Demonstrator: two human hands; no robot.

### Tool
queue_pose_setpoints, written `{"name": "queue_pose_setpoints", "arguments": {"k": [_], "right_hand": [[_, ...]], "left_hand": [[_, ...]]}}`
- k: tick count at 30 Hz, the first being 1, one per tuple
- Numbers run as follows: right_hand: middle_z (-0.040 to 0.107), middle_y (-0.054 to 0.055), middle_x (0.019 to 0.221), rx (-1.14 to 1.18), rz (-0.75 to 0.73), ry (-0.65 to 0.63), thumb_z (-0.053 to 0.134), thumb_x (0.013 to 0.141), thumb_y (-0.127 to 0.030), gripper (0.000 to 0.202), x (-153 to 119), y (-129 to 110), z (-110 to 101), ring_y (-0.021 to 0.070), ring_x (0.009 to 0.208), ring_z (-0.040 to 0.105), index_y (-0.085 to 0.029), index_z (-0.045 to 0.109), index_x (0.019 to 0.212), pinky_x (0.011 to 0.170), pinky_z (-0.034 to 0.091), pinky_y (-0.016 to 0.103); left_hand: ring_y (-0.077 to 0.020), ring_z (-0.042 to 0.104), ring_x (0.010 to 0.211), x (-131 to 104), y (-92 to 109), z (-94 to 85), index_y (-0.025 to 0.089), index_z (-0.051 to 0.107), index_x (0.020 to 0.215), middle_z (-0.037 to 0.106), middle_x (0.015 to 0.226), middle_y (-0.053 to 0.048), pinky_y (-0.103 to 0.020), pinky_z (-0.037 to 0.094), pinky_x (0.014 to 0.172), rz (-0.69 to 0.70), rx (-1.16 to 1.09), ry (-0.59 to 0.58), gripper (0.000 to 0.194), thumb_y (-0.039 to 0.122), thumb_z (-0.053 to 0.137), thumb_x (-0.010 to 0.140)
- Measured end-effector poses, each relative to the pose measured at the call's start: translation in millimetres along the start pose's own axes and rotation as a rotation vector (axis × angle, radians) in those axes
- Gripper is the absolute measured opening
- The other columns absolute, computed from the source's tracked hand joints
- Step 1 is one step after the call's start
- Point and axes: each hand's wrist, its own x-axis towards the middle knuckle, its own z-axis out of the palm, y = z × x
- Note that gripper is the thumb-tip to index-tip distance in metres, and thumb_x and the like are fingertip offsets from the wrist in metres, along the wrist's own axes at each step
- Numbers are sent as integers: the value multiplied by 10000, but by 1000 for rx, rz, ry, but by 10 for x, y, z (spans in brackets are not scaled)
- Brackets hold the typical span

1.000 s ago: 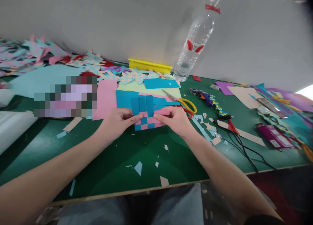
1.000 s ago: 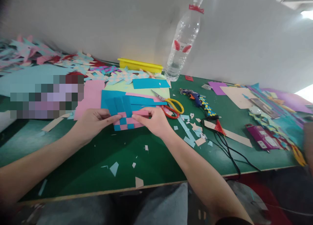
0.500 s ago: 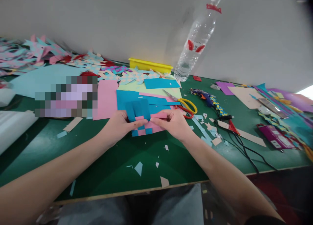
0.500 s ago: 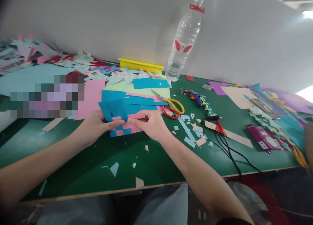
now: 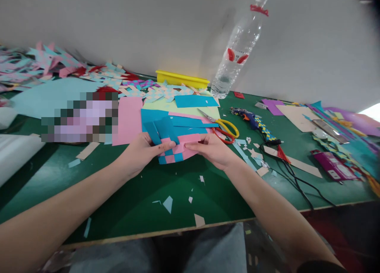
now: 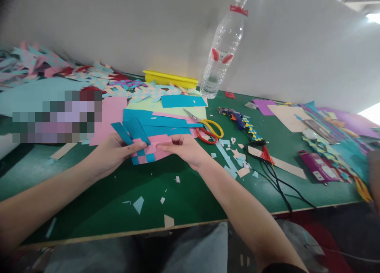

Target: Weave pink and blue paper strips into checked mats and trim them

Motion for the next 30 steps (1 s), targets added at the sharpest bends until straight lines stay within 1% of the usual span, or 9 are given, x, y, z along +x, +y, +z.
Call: {"name": "queue_pose_setpoints", "arguments": {"k": [3, 5, 8, 11, 16, 20, 23, 27, 30], "right_hand": [[704, 31, 871, 59, 40, 4, 799, 696, -378, 257, -3, -1, -14, 152, 849, 643, -178, 740, 846, 839, 494, 314], [694, 23, 839, 99, 61, -12, 803, 694, -366, 236, -8, -4, -24, 136, 812, 634, -175, 739, 818, 798, 492, 285], [669, 10, 780, 138, 81, -80, 790, 715, -352, 204, -15, -9, -37, 105, 724, 597, -169, 738, 789, 699, 474, 243], [623, -13, 693, 133, 47, -149, 775, 734, -342, 185, -19, -7, -49, 78, 631, 524, -163, 728, 729, 607, 426, 220], [598, -11, 696, 83, -36, -228, 759, 743, -340, 203, -14, -4, -48, 96, 665, 516, -153, 699, 693, 645, 438, 240], [600, -5, 692, -59, -85, -215, 750, 738, -369, 248, -13, -45, 1, 107, 662, 517, -152, 670, 649, 659, 456, 249], [601, -3, 693, -95, -109, -189, 753, 729, -381, 260, -11, -65, 48, 109, 659, 529, -157, 660, 637, 666, 475, 248], [609, -11, 709, 0, -86, -165, 787, 692, -374, 249, 12, -9, 62, 99, 649, 546, -160, 663, 671, 634, 486, 228], [664, -7, 792, 134, -79, -162, 818, 660, -329, 217, 32, 54, 38, 83, 653, 572, -172, 701, 754, 609, 487, 205]], "left_hand": [[-230, 678, 854, 0, -3, -3, 186, 738, 852, 742, 936, -68, -376, 571, 802, 8, -28, -43, 283, 424, 791, 709], [-222, 681, 840, 3, -14, -5, 192, 739, 847, 742, 898, -54, -351, 580, 773, 4, -53, -59, 274, 416, 799, 701], [-194, 679, 760, 4, -18, 0, 188, 734, 781, 732, 807, -35, -303, 587, 694, -21, -83, -53, 263, 412, 821, 672], [-182, 673, 721, -8, 11, 14, 180, 731, 731, 726, 775, -33, -289, 588, 660, -50, -110, -68, 284, 428, 837, 640], [-145, 646, 651, -30, 28, 23, 186, 728, 672, 694, 673, -9, -244, 565, 604, -43, -186, -153, 239, 384, 854, 629], [-141, 633, 638, -30, -18, 6, 179, 730, 687, 686, 669, -12, -252, 547, 601, -32, -174, -194, 220, 356, 852, 643], [-145, 630, 645, -38, -30, 0, 175, 735, 715, 673, 652, -5, -269, 540, 626, -30, -174, -195, 222, 355, 847, 650], [-165, 645, 712, -58, -3, -3, 171, 740, 761, 710, 742, -18, -304, 538, 695, -41, -186, -211, 222, 358, 826, 679], [-142, 616, 655, -64, 18, -8, 171, 735, 723, 691, 681, 0, -274, 512, 648, -42, -204, -182, 240, 366, 847, 641]]}}
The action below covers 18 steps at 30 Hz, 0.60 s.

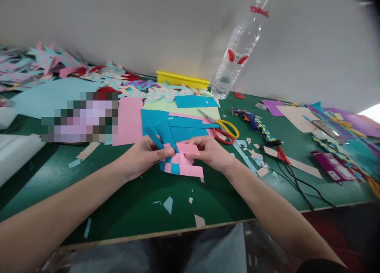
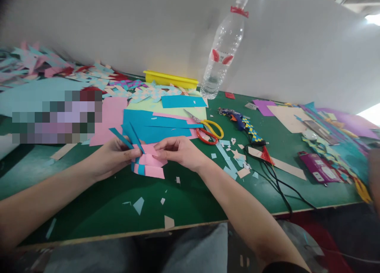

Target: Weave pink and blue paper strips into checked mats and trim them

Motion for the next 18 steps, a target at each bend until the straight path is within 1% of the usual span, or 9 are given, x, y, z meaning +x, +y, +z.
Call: {"name": "queue_pose_setpoints", "arguments": {"k": [3, 6, 9, 12, 15, 16, 18], "right_hand": [[699, 0, 871, 52, -39, -7, 829, 655, -297, 211, -7, 28, -32, 83, 691, 601, -192, 724, 806, 626, 495, 204], [702, -6, 837, 67, -76, -14, 823, 674, -300, 184, -31, 10, -42, 86, 704, 612, -203, 732, 801, 663, 497, 215], [691, 1, 772, 89, -108, -36, 788, 715, -381, 196, -61, -38, -28, 104, 707, 619, -196, 729, 743, 710, 503, 251], [691, 36, 757, 107, -109, -74, 680, 800, -493, 325, -84, -86, -11, 143, 720, 629, -180, 727, 723, 760, 515, 309], [697, 55, 798, 115, -121, -108, 614, 853, -491, 350, -95, -103, -10, 153, 725, 630, -173, 729, 761, 774, 514, 324], [694, 53, 809, 110, -130, -110, 625, 843, -491, 341, -96, -101, -14, 151, 723, 626, -173, 727, 773, 767, 512, 316], [679, 42, 811, 81, -135, -109, 675, 784, -521, 352, -99, -88, -27, 147, 724, 614, -172, 718, 802, 745, 507, 299]], "left_hand": [[-129, 600, 626, 4, 16, 2, 172, 731, 693, 684, 654, 7, -249, 486, 602, 7, -19, 27, 257, 370, 868, 601], [-155, 620, 664, 6, 33, 12, 177, 736, 712, 691, 672, -1, -285, 503, 645, 28, -22, 9, 257, 378, 860, 612], [-167, 623, 667, -1, 51, 22, 183, 730, 697, 683, 667, 2, -309, 515, 662, 39, -9, -3, 248, 386, 852, 621], [-159, 616, 643, -10, 57, 20, 188, 726, 685, 670, 648, 11, -298, 515, 641, 47, -7, -43, 233, 384, 843, 639], [-147, 604, 611, -9, 43, 6, 187, 731, 692, 653, 616, 17, -289, 510, 628, 66, -14, -61, 224, 387, 828, 663], [-145, 605, 610, -5, 35, 0, 188, 734, 699, 660, 624, 16, -286, 510, 628, 68, -15, -54, 220, 384, 827, 664], [-151, 622, 635, 3, 20, -8, 189, 743, 724, 686, 669, 6, -286, 517, 635, 64, -12, -36, 207, 368, 830, 664]]}}
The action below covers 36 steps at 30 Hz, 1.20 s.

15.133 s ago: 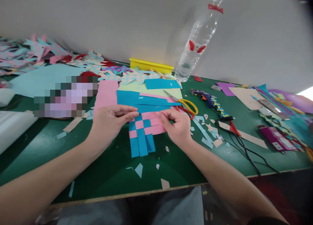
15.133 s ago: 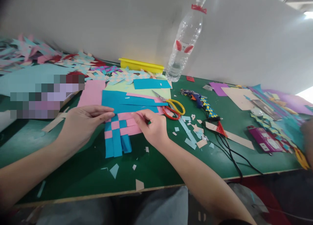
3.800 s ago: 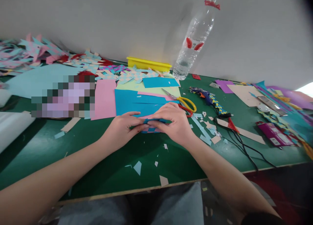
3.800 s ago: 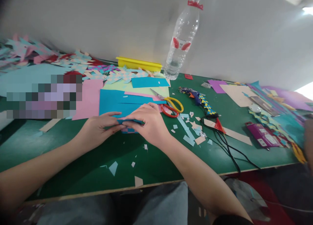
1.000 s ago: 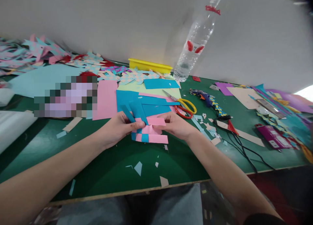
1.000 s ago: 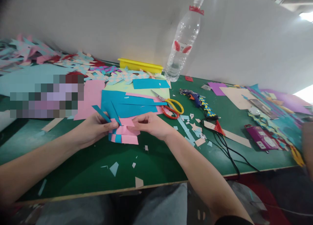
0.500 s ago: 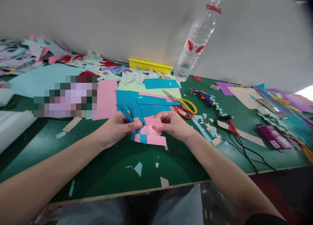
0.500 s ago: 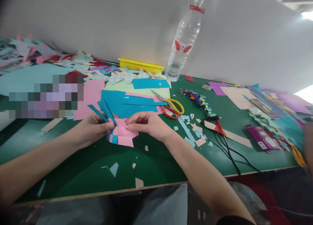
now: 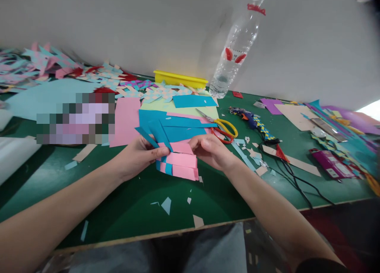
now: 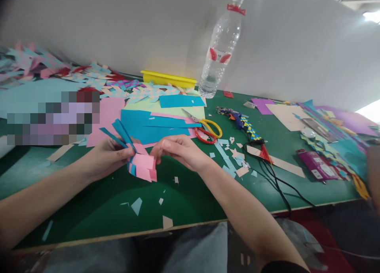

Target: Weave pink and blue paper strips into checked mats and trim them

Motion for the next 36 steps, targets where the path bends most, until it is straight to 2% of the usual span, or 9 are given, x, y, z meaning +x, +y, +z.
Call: {"name": "queue_pose_setpoints", "arguments": {"k": [3, 5, 12, 17, 21, 27, 32, 36], "right_hand": [[650, 20, 809, -48, 31, -15, 761, 683, -522, 390, -12, 15, -19, 131, 726, 594, -169, 692, 835, 716, 495, 270], [637, 12, 815, -78, 42, -24, 784, 671, -478, 365, -21, 13, -22, 120, 727, 583, -170, 679, 834, 704, 487, 257], [622, 2, 707, -205, 38, -3, 772, 727, -357, 225, -35, -33, -1, 109, 662, 543, -163, 667, 682, 640, 465, 242], [656, 6, 720, -195, 33, 1, 774, 724, -354, 202, -21, -34, 7, 113, 657, 561, -165, 710, 694, 661, 483, 255], [662, -2, 706, -226, 18, -24, 757, 744, -373, 197, -8, -28, 21, 109, 628, 550, -180, 735, 715, 641, 483, 260], [691, 8, 758, -250, -32, 18, 767, 735, -354, 172, 20, 4, 30, 122, 706, 606, -185, 740, 731, 691, 499, 261], [677, -6, 733, -224, -39, -46, 735, 783, -288, 110, 41, 16, 35, 90, 668, 591, -180, 732, 758, 682, 488, 229], [659, -3, 791, -203, -79, -24, 735, 787, -293, 115, 46, 23, 49, 93, 709, 594, -185, 720, 820, 697, 486, 231]], "left_hand": [[-157, 639, 666, 10, -5, 3, 192, 747, 744, 703, 705, 1, -293, 537, 653, -4, 0, 25, 187, 334, 837, 661], [-146, 625, 637, 13, 6, 14, 186, 739, 723, 697, 687, 7, -300, 546, 663, -1, 3, 24, 181, 325, 838, 662], [-153, 633, 688, 14, 11, 5, 196, 742, 738, 707, 719, 10, -289, 536, 667, -17, 38, -9, 141, 302, 820, 686], [-144, 597, 628, 14, -26, -25, 175, 700, 655, 666, 658, 6, -292, 511, 629, -44, 83, 16, 222, 344, 843, 638], [-135, 581, 612, 9, -30, -22, 176, 668, 602, 642, 636, 13, -293, 488, 637, -53, 77, -11, 255, 362, 840, 636], [-165, 612, 639, -4, 6, -3, 184, 717, 680, 680, 673, -5, -305, 494, 634, -53, 59, -35, 235, 377, 841, 630], [-161, 612, 616, -21, 36, 25, 191, 732, 699, 676, 653, 3, -304, 500, 618, -36, 43, -76, 218, 377, 834, 648], [-150, 602, 605, -39, 48, 40, 186, 734, 700, 666, 633, 10, -287, 502, 615, -20, 4, -97, 209, 363, 836, 657]]}}
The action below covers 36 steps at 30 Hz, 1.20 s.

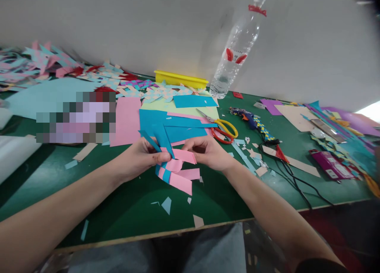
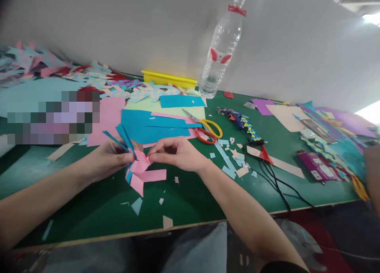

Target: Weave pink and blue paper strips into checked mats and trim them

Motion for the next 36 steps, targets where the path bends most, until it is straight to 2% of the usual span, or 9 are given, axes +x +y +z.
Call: {"name": "queue_pose_setpoints", "arguments": {"k": [4, 9, 15, 22, 25, 29, 33, 36], "right_hand": [[597, -5, 829, -23, -32, 20, 734, 787, -302, 127, 8, 15, -3, 93, 734, 572, -190, 716, 843, 714, 478, 237], [574, 6, 833, -195, -33, 67, 720, 795, -333, 170, 15, 30, 22, 101, 711, 525, -174, 684, 840, 678, 447, 247], [550, -15, 733, -269, 16, 142, 693, 808, -341, 193, -8, 58, 118, 93, 630, 487, -173, 641, 885, 604, 419, 229], [557, -17, 706, -218, -5, 168, 717, 783, -329, 200, -29, 86, 160, 93, 621, 496, -168, 635, 869, 587, 413, 226], [565, -10, 738, -138, -77, 165, 719, 786, -307, 161, -23, 86, 135, 101, 661, 512, -177, 645, 847, 637, 441, 244], [598, 20, 876, 37, -140, 157, 734, 772, -301, 145, -13, 61, 94, 131, 807, 575, -185, 650, 796, 738, 490, 272], [637, 19, 849, 161, -86, 149, 705, 808, -290, 128, -21, 36, 79, 129, 795, 602, -185, 634, 829, 726, 490, 255], [626, 2, 839, 180, -14, 150, 730, 780, -360, 225, -31, 27, 80, 107, 728, 573, -187, 635, 887, 681, 470, 226]], "left_hand": [[-142, 601, 598, 12, -3, -2, 167, 729, 691, 655, 611, 9, -274, 514, 618, 12, -16, -6, 229, 362, 843, 652], [-99, 571, 542, 43, -28, -24, 149, 710, 676, 637, 583, 19, -225, 510, 579, 19, -55, -41, 245, 350, 848, 652], [-108, 589, 591, 54, -50, -26, 138, 733, 710, 669, 645, -2, -204, 480, 563, 73, -37, 13, 246, 335, 860, 636], [-105, 592, 626, 60, -76, -52, 135, 732, 712, 678, 675, 0, -200, 474, 595, 105, 11, 22, 258, 363, 843, 663], [-100, 582, 599, 52, -59, -41, 137, 733, 708, 668, 642, 7, -197, 473, 579, 102, 7, -7, 243, 358, 831, 683], [-104, 602, 613, 40, -47, -26, 146, 742, 715, 686, 650, 7, -201, 496, 602, 99, -24, 13, 224, 349, 832, 685], [-105, 623, 623, 43, -59, -20, 152, 743, 710, 701, 665, 4, -200, 513, 612, 93, -38, 40, 213, 337, 841, 672], [-123, 645, 643, 47, -63, -16, 163, 749, 741, 714, 687, -4, -215, 533, 617, 88, -56, 111, 223, 329, 860, 642]]}}
